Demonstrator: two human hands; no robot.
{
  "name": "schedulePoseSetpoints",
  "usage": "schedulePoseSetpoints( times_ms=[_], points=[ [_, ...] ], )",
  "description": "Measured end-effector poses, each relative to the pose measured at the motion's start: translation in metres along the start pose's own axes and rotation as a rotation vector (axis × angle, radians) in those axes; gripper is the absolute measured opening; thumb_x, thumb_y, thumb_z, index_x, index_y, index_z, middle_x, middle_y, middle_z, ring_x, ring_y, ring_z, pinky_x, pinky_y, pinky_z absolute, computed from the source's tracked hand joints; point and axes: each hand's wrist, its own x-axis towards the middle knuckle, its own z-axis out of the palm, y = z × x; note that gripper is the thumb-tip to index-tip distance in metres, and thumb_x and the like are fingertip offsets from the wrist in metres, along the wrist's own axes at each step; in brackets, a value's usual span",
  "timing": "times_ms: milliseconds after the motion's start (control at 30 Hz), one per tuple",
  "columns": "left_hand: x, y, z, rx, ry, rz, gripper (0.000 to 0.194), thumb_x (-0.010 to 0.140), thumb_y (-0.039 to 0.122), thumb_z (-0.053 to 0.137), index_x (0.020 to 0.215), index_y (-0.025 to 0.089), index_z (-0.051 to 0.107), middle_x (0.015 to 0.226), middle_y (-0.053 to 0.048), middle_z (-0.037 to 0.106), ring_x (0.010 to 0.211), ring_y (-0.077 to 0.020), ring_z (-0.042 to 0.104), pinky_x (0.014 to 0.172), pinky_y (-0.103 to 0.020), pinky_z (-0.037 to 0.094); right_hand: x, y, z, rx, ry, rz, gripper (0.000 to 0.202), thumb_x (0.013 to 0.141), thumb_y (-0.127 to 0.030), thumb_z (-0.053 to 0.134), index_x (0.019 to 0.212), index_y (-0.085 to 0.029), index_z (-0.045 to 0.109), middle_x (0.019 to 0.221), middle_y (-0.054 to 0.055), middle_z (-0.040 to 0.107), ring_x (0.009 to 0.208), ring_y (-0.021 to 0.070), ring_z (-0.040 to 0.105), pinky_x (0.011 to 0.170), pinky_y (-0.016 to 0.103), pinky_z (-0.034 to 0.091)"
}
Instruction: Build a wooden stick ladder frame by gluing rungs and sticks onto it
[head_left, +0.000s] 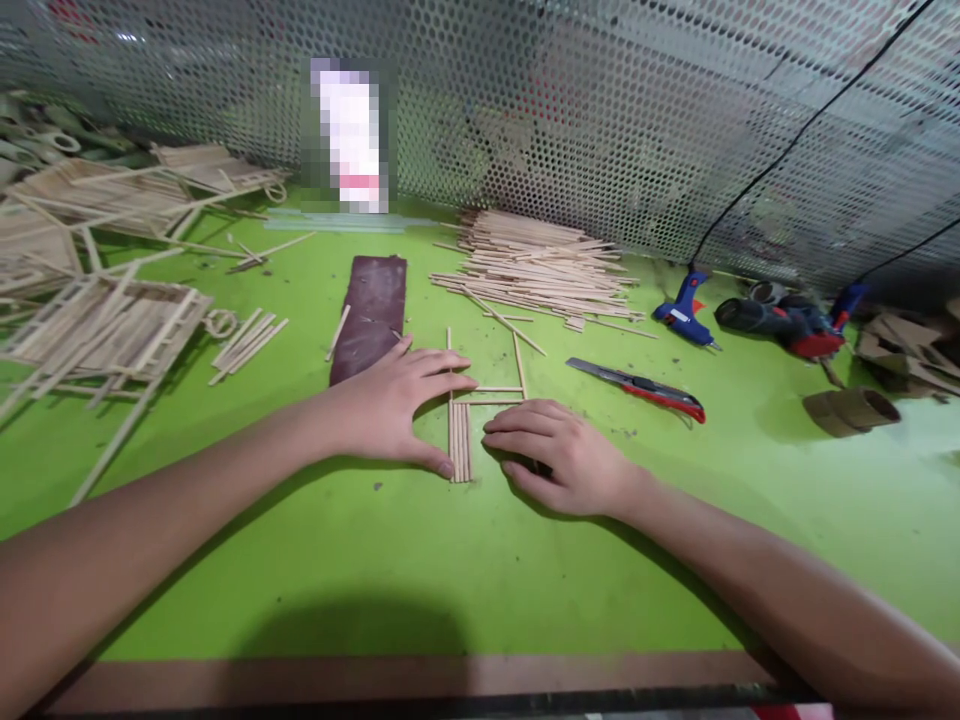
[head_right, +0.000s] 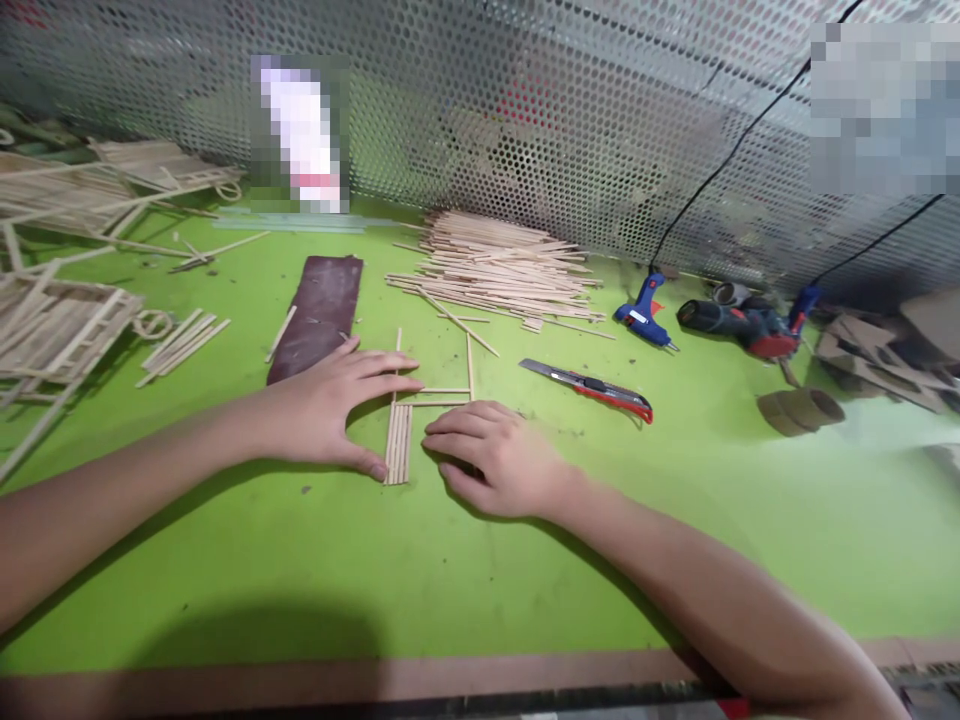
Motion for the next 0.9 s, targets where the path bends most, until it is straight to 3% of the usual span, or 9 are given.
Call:
schedulePoseSetpoints(
  times_ms=[900],
  points=[
    [0.0007,-0.0004,0.0005,-0.007,0.006,-0.001,0.121,0.073,0.101,0.072,0.171,0.032,0.052,0.183,-0.015,0.039,0.169,-0.0476,0.033,0.139,-0.076,0.0,0.001,0.0014,-0.0015,0.013,-0.003,-0.01,0.028,0.107,-0.023,0.063,0.128,-0.018,0.08,0.13,0.013,0.083,0.12,0.0261,0.079,0.112,0.049,0.063]
  ],
)
